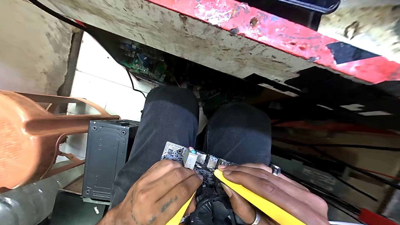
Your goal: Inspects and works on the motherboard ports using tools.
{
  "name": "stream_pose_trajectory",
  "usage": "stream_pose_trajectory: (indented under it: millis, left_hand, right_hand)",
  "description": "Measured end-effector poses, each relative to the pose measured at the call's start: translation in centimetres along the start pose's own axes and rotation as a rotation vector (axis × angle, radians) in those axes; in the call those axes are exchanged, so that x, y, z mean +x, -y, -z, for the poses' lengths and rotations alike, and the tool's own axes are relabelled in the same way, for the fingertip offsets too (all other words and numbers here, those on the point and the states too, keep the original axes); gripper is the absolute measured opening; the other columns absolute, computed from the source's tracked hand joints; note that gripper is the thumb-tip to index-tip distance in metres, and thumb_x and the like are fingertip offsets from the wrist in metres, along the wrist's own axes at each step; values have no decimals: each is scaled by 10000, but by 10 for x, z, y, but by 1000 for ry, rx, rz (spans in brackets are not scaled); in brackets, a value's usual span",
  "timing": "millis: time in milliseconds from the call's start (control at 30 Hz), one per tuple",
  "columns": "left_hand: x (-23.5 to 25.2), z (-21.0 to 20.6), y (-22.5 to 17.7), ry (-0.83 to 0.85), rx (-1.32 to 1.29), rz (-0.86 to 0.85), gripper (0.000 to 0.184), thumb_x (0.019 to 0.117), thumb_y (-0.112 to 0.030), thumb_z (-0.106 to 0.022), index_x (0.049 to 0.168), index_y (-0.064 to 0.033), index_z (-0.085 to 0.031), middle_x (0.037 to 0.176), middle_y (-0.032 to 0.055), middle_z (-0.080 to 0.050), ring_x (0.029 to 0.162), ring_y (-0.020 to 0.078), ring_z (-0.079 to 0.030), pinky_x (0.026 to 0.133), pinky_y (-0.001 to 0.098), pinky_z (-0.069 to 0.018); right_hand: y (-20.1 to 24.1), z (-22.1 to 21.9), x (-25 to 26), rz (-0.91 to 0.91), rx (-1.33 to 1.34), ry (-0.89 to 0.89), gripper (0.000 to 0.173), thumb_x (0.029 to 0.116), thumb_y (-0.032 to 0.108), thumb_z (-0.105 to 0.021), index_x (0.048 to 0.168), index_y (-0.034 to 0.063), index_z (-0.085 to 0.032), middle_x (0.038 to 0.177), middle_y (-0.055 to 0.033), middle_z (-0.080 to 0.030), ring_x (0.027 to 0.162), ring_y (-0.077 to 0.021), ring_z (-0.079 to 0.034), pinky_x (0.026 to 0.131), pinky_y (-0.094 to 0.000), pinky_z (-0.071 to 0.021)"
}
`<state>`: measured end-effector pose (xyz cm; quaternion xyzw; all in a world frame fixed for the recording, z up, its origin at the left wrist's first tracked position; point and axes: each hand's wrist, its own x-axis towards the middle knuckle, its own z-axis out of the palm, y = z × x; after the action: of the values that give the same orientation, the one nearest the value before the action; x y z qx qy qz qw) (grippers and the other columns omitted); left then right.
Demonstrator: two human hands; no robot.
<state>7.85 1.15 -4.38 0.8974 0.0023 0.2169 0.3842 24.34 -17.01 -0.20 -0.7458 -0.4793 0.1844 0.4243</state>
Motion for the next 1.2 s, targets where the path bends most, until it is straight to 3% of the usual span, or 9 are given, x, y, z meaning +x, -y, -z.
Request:
stream_pose_trajectory:
  millis: [167,300,800,1200]
  left_hand:
    - [0,0,0,0,0,-7,137,1012,-145,-606,1110,-71,-666,1041,57,-724,963,156,-671,872,275,-540]
    - [0,0,0,3,9,1,146,1020,-162,-594,1108,-72,-669,1031,55,-722,952,154,-665,859,267,-533]
    - [1,1,-1,5,8,10,150,1010,-157,-612,1117,-72,-673,1043,51,-721,982,138,-668,883,261,-536]
    - [3,1,-1,5,19,0,153,1016,-180,-597,1100,-72,-667,1020,46,-705,964,133,-651,868,250,-520]
  right_hand:
    - [-1,0,1,-1,-27,-17,107,948,153,-699,1013,98,-764,1028,-2,-775,1093,-109,-677,959,-245,-542]
    - [-2,0,2,15,-23,-10,101,948,139,-700,1017,87,-752,1019,3,-780,1159,-147,-680,1097,-350,-509]
    - [-2,-3,1,30,5,-47,109,940,123,-704,1004,53,-756,1011,-20,-782,1072,-151,-728,1052,-372,-579]
    - [-3,-3,4,71,8,-53,123,940,127,-696,1028,53,-736,1036,-7,-771,1088,-132,-714,1109,-389,-532]
